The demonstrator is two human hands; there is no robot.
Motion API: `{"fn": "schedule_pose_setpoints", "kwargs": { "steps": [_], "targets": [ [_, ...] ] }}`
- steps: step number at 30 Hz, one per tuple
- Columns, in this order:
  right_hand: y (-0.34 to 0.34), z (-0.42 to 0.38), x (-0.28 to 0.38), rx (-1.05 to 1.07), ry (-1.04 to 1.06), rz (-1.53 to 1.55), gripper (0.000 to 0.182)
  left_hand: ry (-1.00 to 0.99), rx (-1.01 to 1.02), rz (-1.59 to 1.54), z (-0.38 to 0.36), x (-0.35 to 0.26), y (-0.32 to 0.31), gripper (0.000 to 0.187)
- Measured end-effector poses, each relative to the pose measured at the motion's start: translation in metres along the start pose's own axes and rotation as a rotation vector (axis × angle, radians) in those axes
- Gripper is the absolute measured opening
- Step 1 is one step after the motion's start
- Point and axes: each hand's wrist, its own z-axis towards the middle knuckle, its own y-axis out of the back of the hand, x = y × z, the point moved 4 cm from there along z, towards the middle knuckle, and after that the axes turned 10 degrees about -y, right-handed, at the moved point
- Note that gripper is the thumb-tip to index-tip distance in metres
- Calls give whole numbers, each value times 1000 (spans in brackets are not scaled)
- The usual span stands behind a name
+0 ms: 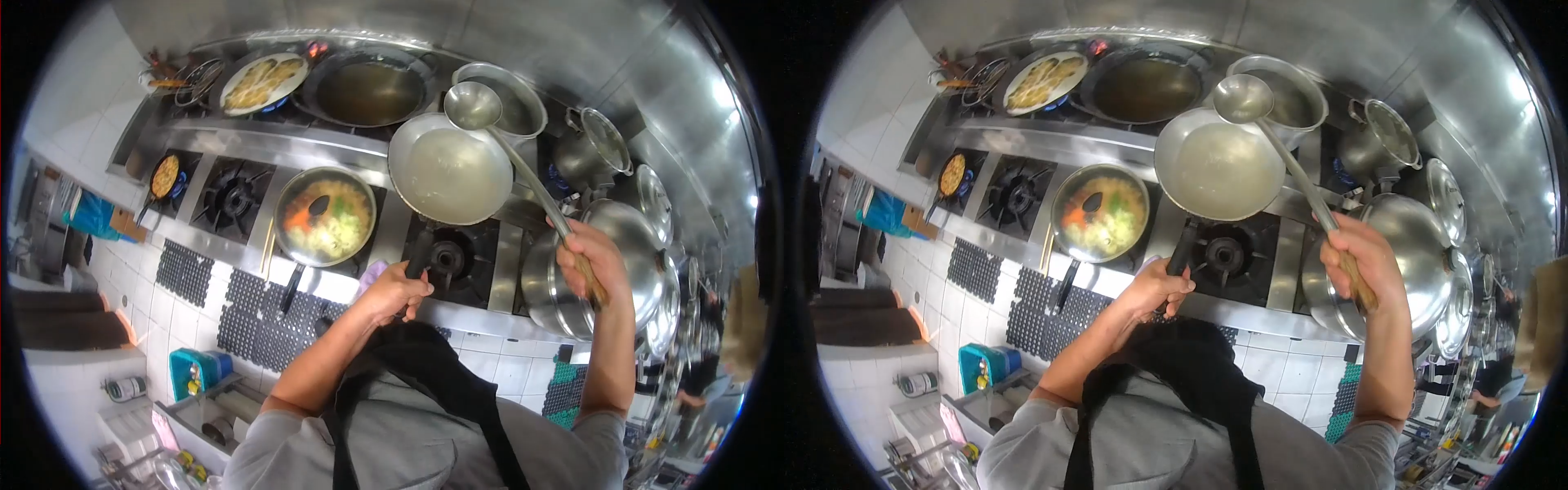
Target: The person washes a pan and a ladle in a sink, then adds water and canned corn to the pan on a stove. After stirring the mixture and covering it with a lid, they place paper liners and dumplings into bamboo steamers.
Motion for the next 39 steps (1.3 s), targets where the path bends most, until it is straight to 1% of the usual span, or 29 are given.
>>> {"fn": "schedule_pose_setpoints", "kwargs": {
  "steps": [3, 4, 6, 7, 8, 9, 10, 11, 12, 13, 15, 18, 19, 20, 22, 26, 28, 30, 32, 34, 36, 38, 39],
  "targets": [
    [-41, -14, -29, -86, 3, -228, 60, -10, 6, -7, -24, 3, 33, 20],
    [-63, -20, -35, -70, 1, -238, 60, -24, 11, -20, -35, -6, 40, 20],
    [-107, -38, -42, -211, 60, -692, 63, -44, -28, -30, -62, -19, 62, 18],
    [-125, -47, -49, -261, 90, -766, 68, -50, -31, -32, -75, -21, 78, 18],
    [-139, -53, -57, -250, 86, -771, 68, -54, -34, -35, -89, -23, 94, 18],
    [-156, -61, -60, -320, 243, -950, 68, -67, -42, -40, -106, -31, 108, 18],
    [-177, -69, -64, -388, 409, -1125, 69, -63, -49, -49, -126, -41, 121, 23],
    [-198, -74, -71, -426, 489, -1124, 70, -65, -53, -40, -142, -45, 140, 23],
    [-223, -74, -83, -411, 494, -1121, 70, -68, -59, -29, -159, -49, 161, 22],
    [-248, -73, -95, -424, 541, -1051, 70, -70, -78, -25, -177, -54, 182, 22],
    [-292, -57, -131, -385, 573, -884, 71, -68, -84, -5, -211, -66, 225, 22],
    [-371, -2, -211, -235, 423, -541, 67, -75, -93, 11, -249, -68, 301, 22],
    [-395, 20, -234, -182, 369, -529, 65, -61, -149, -4, -265, -74, 319, 21],
    [-418, 39, -252, -132, 313, -513, 63, -69, -164, 54, -275, -78, 339, 21],
    [-474, 60, -275, -33, 236, -409, 59, -63, -184, 50, -292, -84, 377, 20],
    [-542, 104, -310, 198, 107, -273, 52, -82, -194, 61, -301, -78, 456, 20],
    [-558, 121, -320, 215, 72, -220, 51, -100, -247, 67, -298, -68, 492, 19],
    [-570, 133, -317, 294, 7, -13, 53, -101, -250, 80, -288, -60, 525, 19],
    [-568, 133, -307, 286, 24, 2, 56, -116, -261, 52, -277, -52, 555, 20],
    [-556, 117, -289, 190, 52, 22, 57, -77, -302, -21, -267, -50, 575, 23],
    [-527, 100, -275, 64, 110, -83, 60, -56, -303, -4, -257, -48, 594, 23],
    [-488, 86, -273, -86, 107, -120, 61, -69, -300, -53, -244, -43, 609, 20],
    [-470, 81, -274, -142, 136, -152, 61, -97, -283, -23, -240, -42, 615, 17]
  ]
}}
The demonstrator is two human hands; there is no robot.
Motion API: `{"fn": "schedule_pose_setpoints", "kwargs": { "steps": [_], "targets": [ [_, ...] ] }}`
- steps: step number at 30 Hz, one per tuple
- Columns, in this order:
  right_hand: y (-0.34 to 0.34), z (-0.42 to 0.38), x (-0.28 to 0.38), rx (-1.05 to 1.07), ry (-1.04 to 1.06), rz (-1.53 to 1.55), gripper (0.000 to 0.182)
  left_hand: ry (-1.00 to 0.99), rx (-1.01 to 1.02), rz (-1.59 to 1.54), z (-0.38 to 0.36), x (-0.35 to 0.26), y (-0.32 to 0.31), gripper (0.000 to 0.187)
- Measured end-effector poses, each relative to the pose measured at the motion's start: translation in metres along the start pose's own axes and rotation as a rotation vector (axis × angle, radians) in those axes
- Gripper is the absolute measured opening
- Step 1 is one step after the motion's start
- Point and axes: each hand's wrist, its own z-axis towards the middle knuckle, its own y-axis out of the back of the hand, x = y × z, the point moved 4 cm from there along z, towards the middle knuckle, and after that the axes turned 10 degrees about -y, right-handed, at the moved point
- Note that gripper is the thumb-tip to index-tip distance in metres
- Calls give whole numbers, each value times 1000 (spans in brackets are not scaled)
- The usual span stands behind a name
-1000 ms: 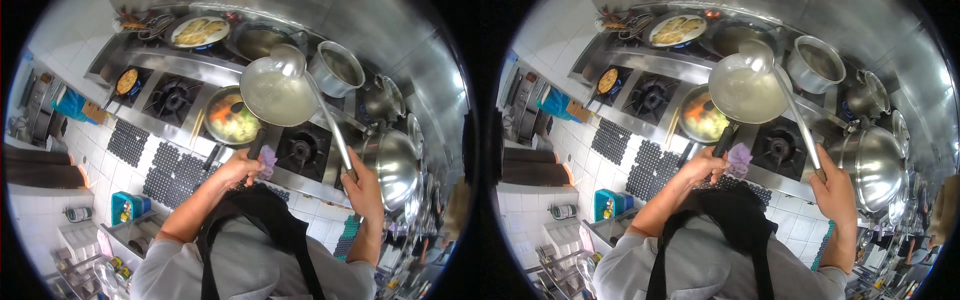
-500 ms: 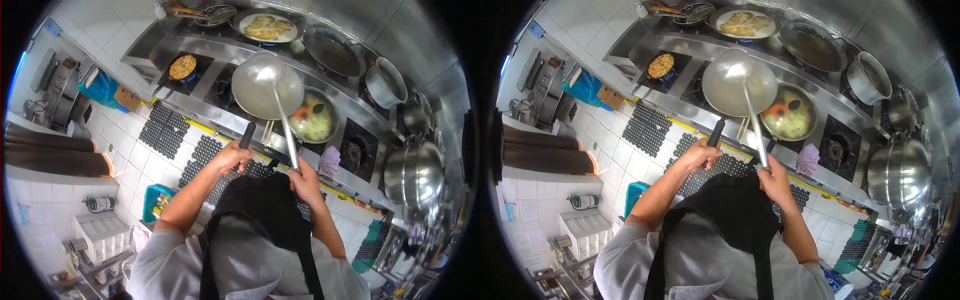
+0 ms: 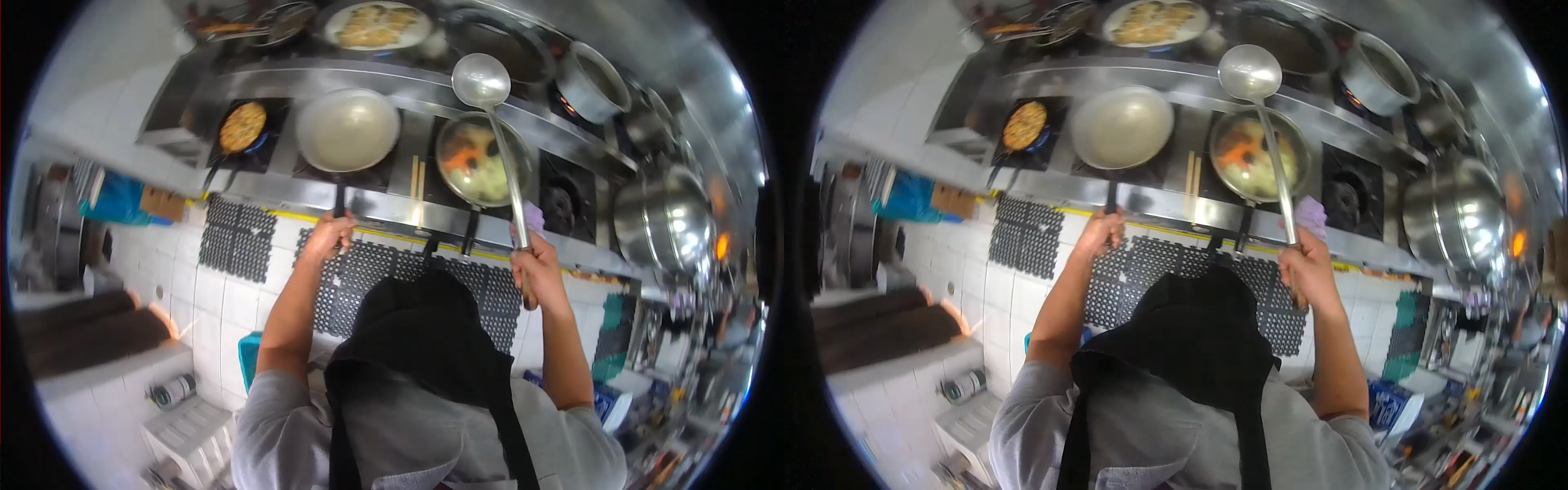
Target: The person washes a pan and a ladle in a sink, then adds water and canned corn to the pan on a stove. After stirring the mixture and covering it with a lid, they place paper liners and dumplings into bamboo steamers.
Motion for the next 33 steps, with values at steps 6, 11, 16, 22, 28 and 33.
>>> {"fn": "schedule_pose_setpoints", "kwargs": {
  "steps": [6, 11, 16, 22, 28, 33],
  "targets": [
    [117, 2, -70, -377, -29, -84, 33, -33, -9, 13, 28, 8, -4, 18],
    [182, 50, -130, -567, -143, 23, 13, -4, -46, 94, 33, 25, 17, 18],
    [212, 116, -188, -531, -131, 87, 11, 33, -15, 83, 19, 11, 5, 21],
    [207, 132, -223, -904, -107, -681, 42, 81, -30, 24, 18, 7, 7, 19],
    [91, -3, -218, -1220, -167, -671, 68, 248, 27, 23, 26, 25, 49, 30],
    [15, -316, -133, -1808, -467, -905, 57, 494, 373, -133, 40, -3, 36, 36]
  ]
}}
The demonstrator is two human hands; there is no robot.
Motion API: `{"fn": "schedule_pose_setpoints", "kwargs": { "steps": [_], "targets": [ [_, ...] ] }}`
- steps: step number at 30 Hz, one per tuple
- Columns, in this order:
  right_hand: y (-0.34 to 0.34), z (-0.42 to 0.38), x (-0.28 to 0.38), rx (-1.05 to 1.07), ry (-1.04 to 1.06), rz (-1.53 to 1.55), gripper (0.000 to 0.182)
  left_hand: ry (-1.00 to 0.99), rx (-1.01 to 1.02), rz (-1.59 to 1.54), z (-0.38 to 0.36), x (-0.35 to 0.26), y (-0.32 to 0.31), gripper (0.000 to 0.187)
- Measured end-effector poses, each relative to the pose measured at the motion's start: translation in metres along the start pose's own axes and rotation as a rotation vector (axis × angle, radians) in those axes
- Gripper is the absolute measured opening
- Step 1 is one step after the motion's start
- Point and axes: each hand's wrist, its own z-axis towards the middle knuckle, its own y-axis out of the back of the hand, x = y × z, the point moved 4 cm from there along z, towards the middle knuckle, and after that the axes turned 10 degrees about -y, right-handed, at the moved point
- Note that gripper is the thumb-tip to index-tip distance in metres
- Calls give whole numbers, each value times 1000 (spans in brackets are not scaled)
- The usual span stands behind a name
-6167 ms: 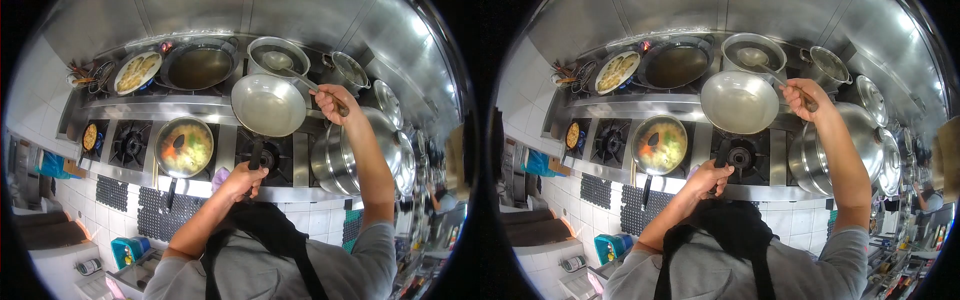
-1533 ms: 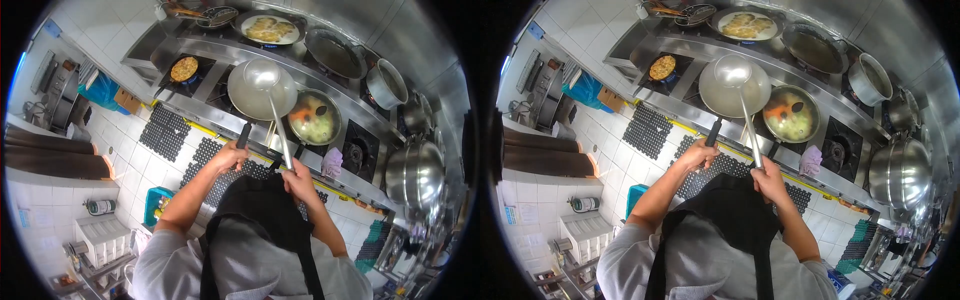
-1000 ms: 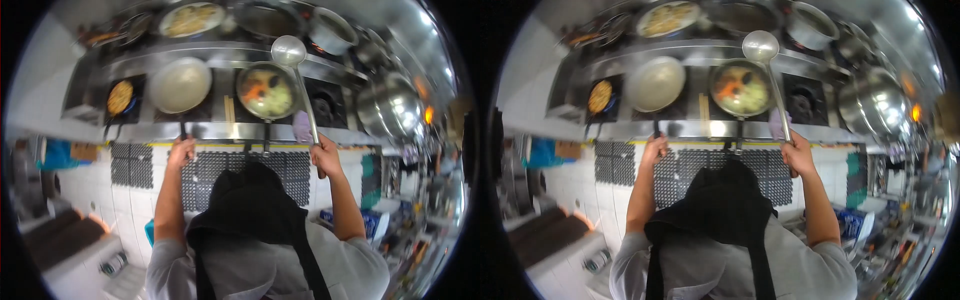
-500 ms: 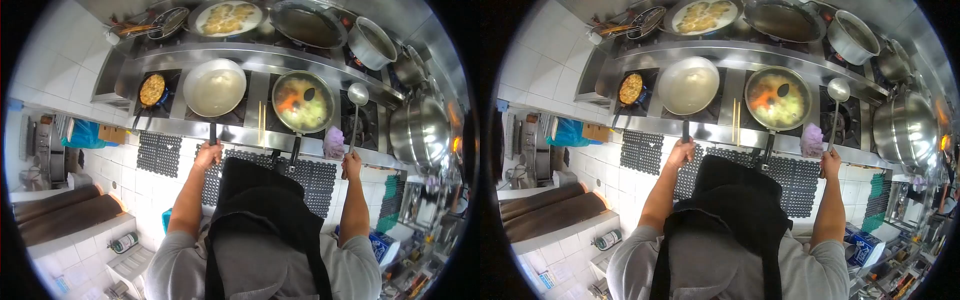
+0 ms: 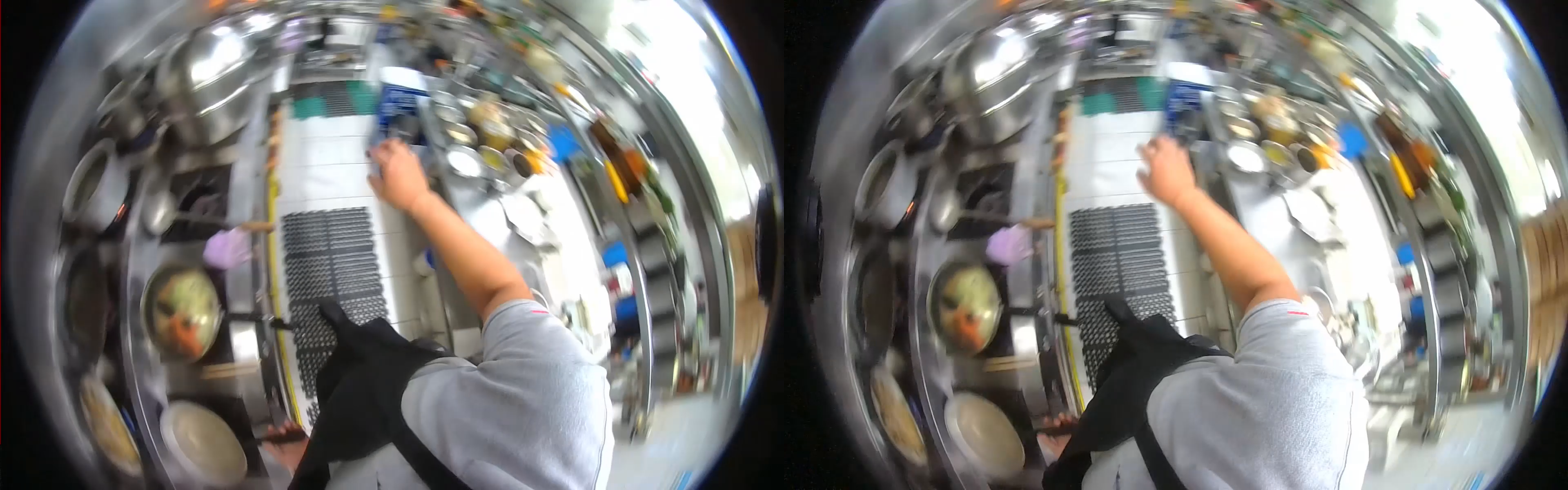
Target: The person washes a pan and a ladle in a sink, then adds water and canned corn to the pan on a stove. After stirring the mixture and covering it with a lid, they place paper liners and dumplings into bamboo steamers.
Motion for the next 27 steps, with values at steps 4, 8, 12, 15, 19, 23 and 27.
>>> {"fn": "schedule_pose_setpoints", "kwargs": {
  "steps": [4, 8, 12, 15, 19, 23, 27],
  "targets": [
    [217, -23, -209, -418, -500, -397, 47, 136, 28, 45, 16, -4, 12, 36],
    [355, -102, -378, -252, -893, -852, 56, 253, -104, -50, 50, 9, 30, 37],
    [374, -162, -423, -187, -966, -513, 52, 302, -424, -376, 44, 36, 109, 39],
    [350, -167, -417, -254, -607, -759, 37, 293, -115, -270, 10, 57, 137, 68],
    [183, -194, -379, -152, -244, -199, 41, 193, -339, -70, 4, 90, 184, 89],
    [-7, -266, -136, 712, -843, 811, 24, -26, -705, -182, 27, 103, 223, 81],
    [-68, -294, 47, 1222, -472, 949, 23, -219, -771, -425, 44, 85, 222, 84]
  ]
}}
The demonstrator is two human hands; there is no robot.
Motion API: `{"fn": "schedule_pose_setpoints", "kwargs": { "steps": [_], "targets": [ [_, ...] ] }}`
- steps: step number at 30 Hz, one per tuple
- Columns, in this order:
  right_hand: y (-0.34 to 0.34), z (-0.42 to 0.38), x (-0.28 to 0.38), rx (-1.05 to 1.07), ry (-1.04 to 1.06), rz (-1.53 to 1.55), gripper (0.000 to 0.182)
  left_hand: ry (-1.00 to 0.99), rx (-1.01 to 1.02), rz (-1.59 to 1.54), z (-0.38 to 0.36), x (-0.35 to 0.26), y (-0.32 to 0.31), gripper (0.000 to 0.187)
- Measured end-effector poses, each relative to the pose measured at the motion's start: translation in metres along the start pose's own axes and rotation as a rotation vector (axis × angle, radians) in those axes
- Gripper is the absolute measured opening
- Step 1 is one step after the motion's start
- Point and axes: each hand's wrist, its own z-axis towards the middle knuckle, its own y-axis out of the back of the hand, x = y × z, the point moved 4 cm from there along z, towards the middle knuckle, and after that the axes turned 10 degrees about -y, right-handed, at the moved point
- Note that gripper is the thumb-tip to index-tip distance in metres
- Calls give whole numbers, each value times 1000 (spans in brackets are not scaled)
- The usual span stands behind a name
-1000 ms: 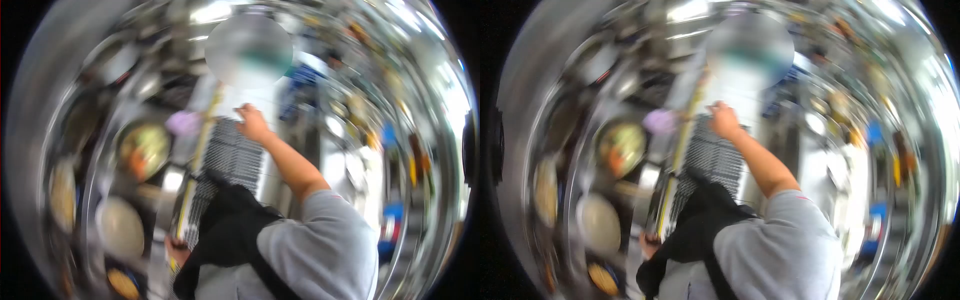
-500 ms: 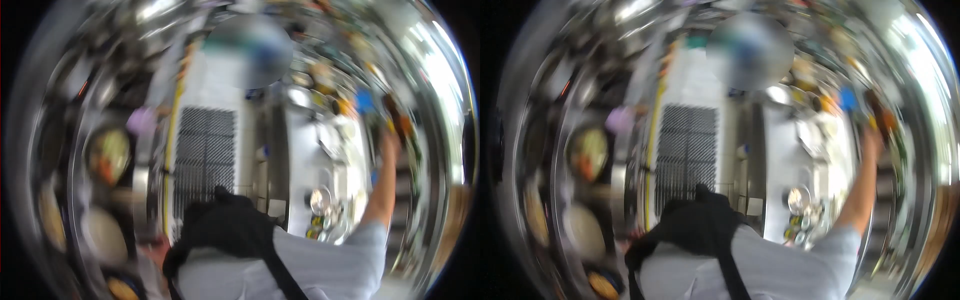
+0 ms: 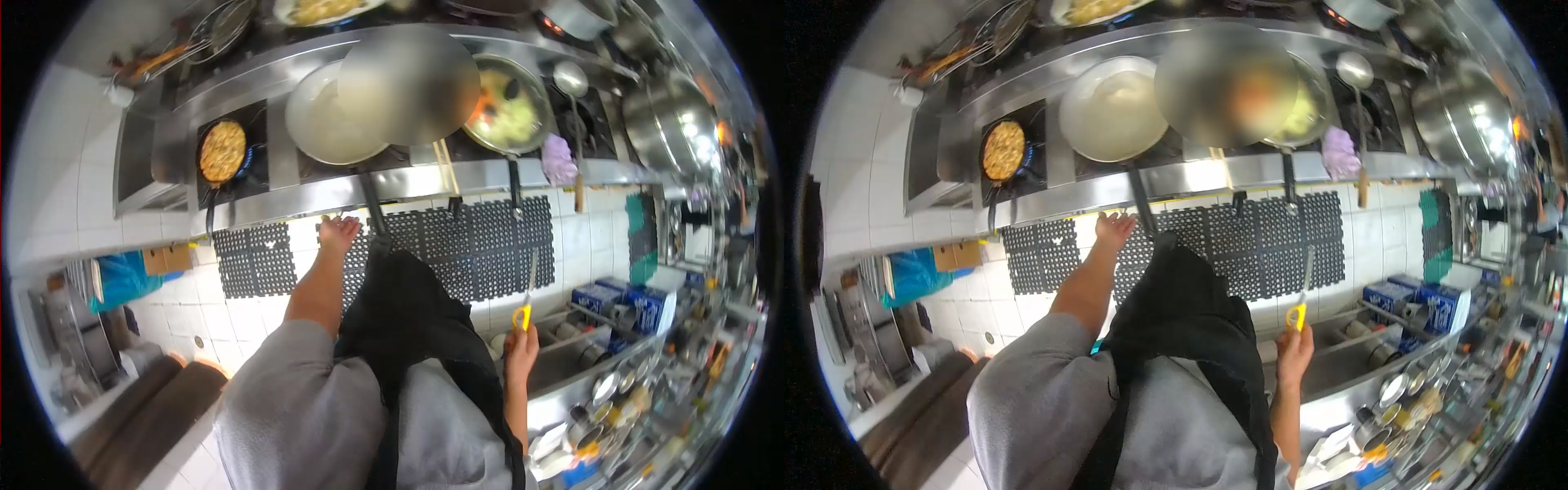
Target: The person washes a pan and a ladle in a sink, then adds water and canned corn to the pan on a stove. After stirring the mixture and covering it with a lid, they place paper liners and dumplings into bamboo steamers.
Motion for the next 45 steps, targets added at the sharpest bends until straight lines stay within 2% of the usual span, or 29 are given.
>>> {"fn": "schedule_pose_setpoints", "kwargs": {
  "steps": [4, 5, 7, 8, 9, 10, 11, 12, 14, 16, 18, 19, 21, 22, 24, 25, 27, 28, 30, 33, 34, 35, 36, 37, 39, 40, 42, 44, 45],
  "targets": [
    [-147, 40, 61, 375, 184, -357, 28, -29, -85, -233, 24, 6, -9, 79],
    [-188, 42, 82, 445, 143, -447, 32, -24, -99, -268, 31, 12, -12, 75],
    [-252, 67, 99, 545, -28, -522, 39, 26, -13, -125, 34, 24, -23, 65],
    [-280, 81, 105, 568, -23, -546, 39, 74, -14, -123, 17, 21, -41, 59],
    [-306, 95, 105, 628, -149, -486, 42, 121, -9, -118, -3, 15, -61, 54],
    [-333, 104, 106, 679, -279, -424, 45, 115, -17, -137, 12, 24, -61, 54],
    [-356, 113, 112, 687, -278, -441, 45, 55, -49, -163, 28, 30, -58, 45],
    [-376, 119, 116, 688, -377, -397, 45, -1, -83, -185, 41, 35, -53, 39],
    [-403, 134, 115, 703, -543, -303, 46, 40, -80, -236, 44, 40, -51, 37],
    [-424, 142, 121, 716, -582, -277, 44, 74, -67, -276, 38, 33, -50, 34],
    [-443, 147, 122, 660, -591, -277, 35, 106, 72, -249, 26, 27, -50, 33],
    [-447, 152, 119, 663, -593, -276, 35, 104, 70, -248, 21, 23, -45, 33],
    [-454, 162, 113, 660, -594, -316, 38, 154, 85, -11, 13, 12, -30, 39],
    [-457, 161, 111, 672, -589, -311, 38, 141, 87, -8, 17, 8, -20, 39],
    [-453, 156, 109, 699, -558, -281, 34, 233, -138, 214, 22, 6, 14, 53],
    [-450, 152, 109, 703, -554, -269, 34, 225, -134, 224, 20, 1, 26, 53],
    [-441, 146, 108, 668, -630, -231, 32, 72, 62, 916, 19, -23, 49, 64],
    [-442, 144, 108, 672, -627, -212, 32, 62, 66, 931, 20, -33, 63, 64],
    [-443, 145, 110, 610, -574, -116, 26, 66, 358, 1539, 20, -51, 81, 69],
    [-449, 152, 104, 699, -545, -75, 27, 77, 408, 1766, -19, -81, 78, 67],
    [-445, 151, 101, 750, -539, -55, 28, 68, 418, 1821, -15, -78, 87, 59],
    [-434, 149, 97, 751, -535, -28, 28, 59, 420, 1846, -7, -77, 91, 59],
    [-419, 139, 96, 767, -549, -8, 28, 19, 663, 2047, 3, -69, 93, 50],
    [-399, 131, 92, 775, -562, 14, 27, -18, 931, 2233, 15, -56, 97, 42],
    [-339, 120, 75, 734, -538, 66, 29, -306, 1194, 2337, 25, -36, 97, 24],
    [-301, 107, 65, 796, -505, 57, 34, -199, 1091, 2202, 22, -31, 86, 20],
    [-207, 86, 31, 829, -434, 67, 43, -262, 1290, 2249, 9, -6, 59, 23],
    [-96, 63, -2, 680, -349, 60, 51, -126, 1158, 2139, -12, 19, 42, 35],
    [-30, 41, -3, 547, -283, 17, 44, -69, 1089, 2082, -22, 34, 31, 43]
  ]
}}
